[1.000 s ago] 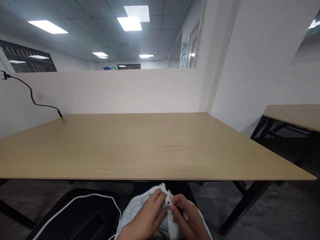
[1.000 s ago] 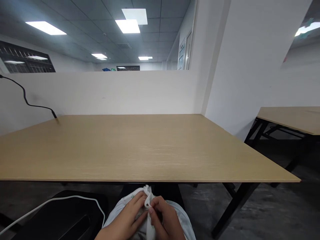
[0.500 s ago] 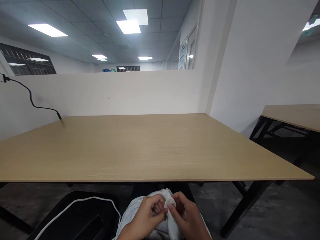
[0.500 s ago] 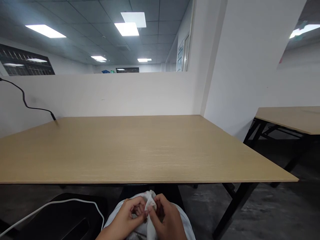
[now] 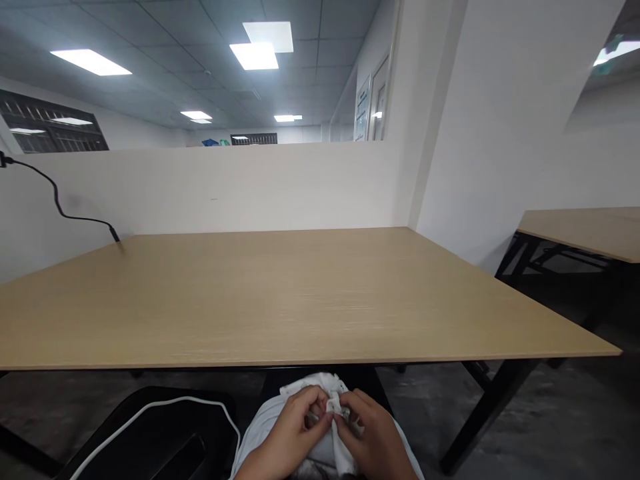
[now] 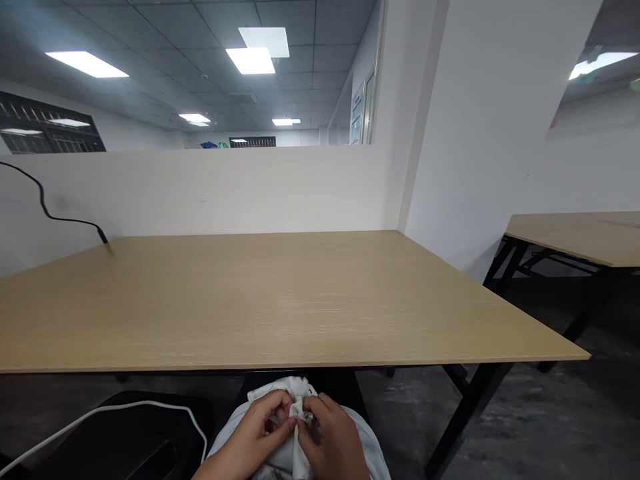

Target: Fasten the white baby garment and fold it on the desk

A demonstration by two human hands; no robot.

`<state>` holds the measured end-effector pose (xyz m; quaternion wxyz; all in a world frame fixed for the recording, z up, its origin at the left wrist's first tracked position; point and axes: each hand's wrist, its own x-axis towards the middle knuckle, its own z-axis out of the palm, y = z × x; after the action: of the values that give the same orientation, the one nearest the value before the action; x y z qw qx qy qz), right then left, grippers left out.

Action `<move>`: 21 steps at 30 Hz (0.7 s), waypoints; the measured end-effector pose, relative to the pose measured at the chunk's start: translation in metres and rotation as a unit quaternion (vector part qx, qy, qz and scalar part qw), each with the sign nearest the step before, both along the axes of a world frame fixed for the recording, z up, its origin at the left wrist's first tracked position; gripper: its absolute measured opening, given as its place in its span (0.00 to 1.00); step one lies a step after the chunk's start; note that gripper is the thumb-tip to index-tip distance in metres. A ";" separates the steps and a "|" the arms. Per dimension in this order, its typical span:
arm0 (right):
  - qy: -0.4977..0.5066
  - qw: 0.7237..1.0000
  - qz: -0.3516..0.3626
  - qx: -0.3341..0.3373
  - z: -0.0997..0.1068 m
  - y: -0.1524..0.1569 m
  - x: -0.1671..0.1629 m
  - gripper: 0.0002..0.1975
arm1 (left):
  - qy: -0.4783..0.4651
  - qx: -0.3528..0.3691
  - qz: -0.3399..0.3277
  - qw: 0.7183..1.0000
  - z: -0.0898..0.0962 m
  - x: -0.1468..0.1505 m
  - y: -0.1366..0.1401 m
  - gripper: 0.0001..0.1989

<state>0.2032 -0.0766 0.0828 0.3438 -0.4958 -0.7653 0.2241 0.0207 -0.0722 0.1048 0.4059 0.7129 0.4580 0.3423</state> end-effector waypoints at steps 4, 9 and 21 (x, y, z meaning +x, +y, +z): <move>0.040 0.999 -0.016 0.004 -0.005 0.002 0.000 0.07 | 0.010 0.008 -0.029 0.999 -0.003 0.000 -0.001 0.03; 0.049 0.999 -0.016 -0.012 -0.006 0.003 -0.001 0.05 | 0.046 0.066 -0.037 0.996 -0.010 0.001 0.000 0.07; 0.077 0.997 0.013 -0.027 -0.004 0.004 0.003 0.07 | 0.082 0.138 -0.039 0.986 -0.010 -0.002 0.001 0.10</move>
<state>0.2058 -0.0724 0.0793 0.3855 -0.4764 -0.7363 0.2869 0.0183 -0.0716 0.0951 0.2782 0.8050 0.4097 0.3267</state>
